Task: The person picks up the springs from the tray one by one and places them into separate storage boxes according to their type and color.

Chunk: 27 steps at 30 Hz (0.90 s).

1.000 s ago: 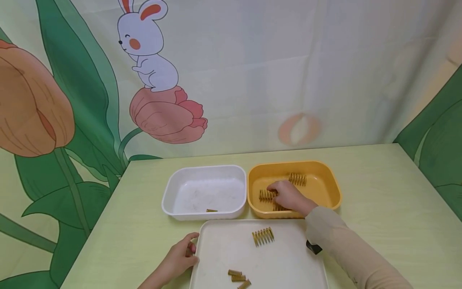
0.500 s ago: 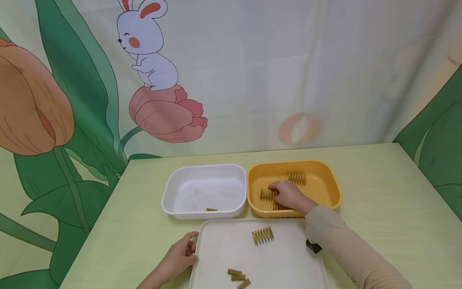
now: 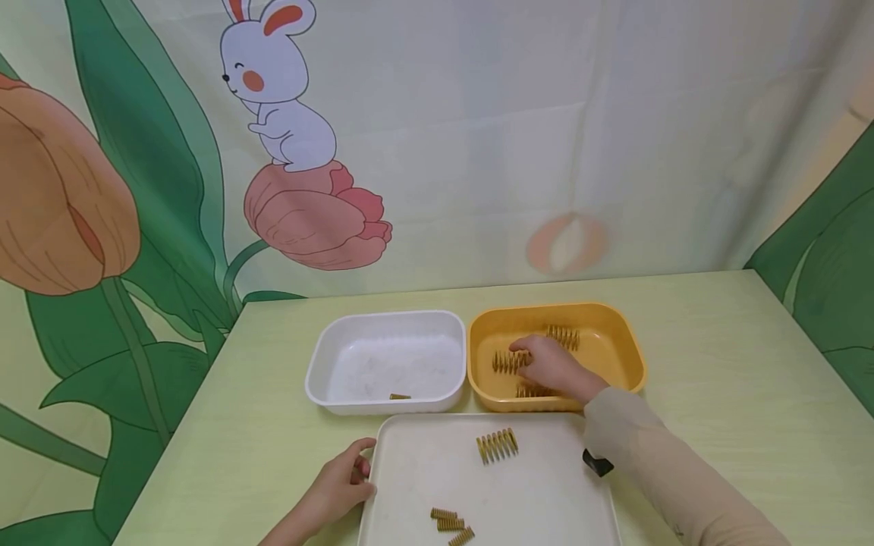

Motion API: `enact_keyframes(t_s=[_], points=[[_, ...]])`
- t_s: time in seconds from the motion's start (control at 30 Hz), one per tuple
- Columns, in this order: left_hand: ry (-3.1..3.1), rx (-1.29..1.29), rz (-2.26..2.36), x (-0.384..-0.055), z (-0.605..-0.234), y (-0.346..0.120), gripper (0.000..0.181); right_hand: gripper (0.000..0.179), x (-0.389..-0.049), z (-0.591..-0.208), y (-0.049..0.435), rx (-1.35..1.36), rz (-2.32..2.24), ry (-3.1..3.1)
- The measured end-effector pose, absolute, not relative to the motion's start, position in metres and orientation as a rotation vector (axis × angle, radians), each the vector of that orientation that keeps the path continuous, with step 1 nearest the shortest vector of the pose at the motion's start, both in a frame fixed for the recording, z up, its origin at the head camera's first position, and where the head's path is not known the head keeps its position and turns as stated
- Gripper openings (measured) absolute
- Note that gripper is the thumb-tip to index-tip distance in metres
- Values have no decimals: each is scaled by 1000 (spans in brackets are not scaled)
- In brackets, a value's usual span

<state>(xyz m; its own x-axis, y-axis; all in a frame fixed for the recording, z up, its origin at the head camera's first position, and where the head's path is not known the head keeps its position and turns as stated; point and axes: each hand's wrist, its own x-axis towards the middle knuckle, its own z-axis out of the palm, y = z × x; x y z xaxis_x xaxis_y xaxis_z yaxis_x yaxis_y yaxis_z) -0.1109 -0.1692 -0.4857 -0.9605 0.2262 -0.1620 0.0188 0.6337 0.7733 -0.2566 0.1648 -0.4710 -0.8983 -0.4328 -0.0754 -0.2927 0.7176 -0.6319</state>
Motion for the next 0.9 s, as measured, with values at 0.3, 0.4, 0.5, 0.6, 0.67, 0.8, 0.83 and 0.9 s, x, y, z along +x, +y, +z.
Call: enact_keyframes(t_s=[0.3, 0.4, 0.5, 0.6, 0.67, 0.8, 0.83, 0.9], points=[[2623, 208, 1234, -110, -485, -169, 60, 34, -254, -467, 171, -611, -956, 2759], [2622, 207, 1237, -110, -485, -169, 61, 32, -251, -465, 171, -625, -952, 2775], [2623, 206, 1233, -110, -485, -169, 60, 30, -248, -463, 170, -648, -929, 2803], [2627, 202, 1220, -111, -486, -169, 60, 28, -244, -460, 168, -702, -911, 2833], [2628, 198, 1214, -111, -486, -170, 60, 29, -241, -457, 166, -738, -910, 2841], [2634, 197, 1203, -112, -486, -170, 60, 29, -236, -452, 164, -788, -921, 2843], [2635, 197, 1202, -111, -486, -169, 60, 29, -234, -451, 163, -792, -922, 2838], [2636, 199, 1202, -111, -486, -169, 59, 29, -232, -449, 161, -803, -916, 2835]])
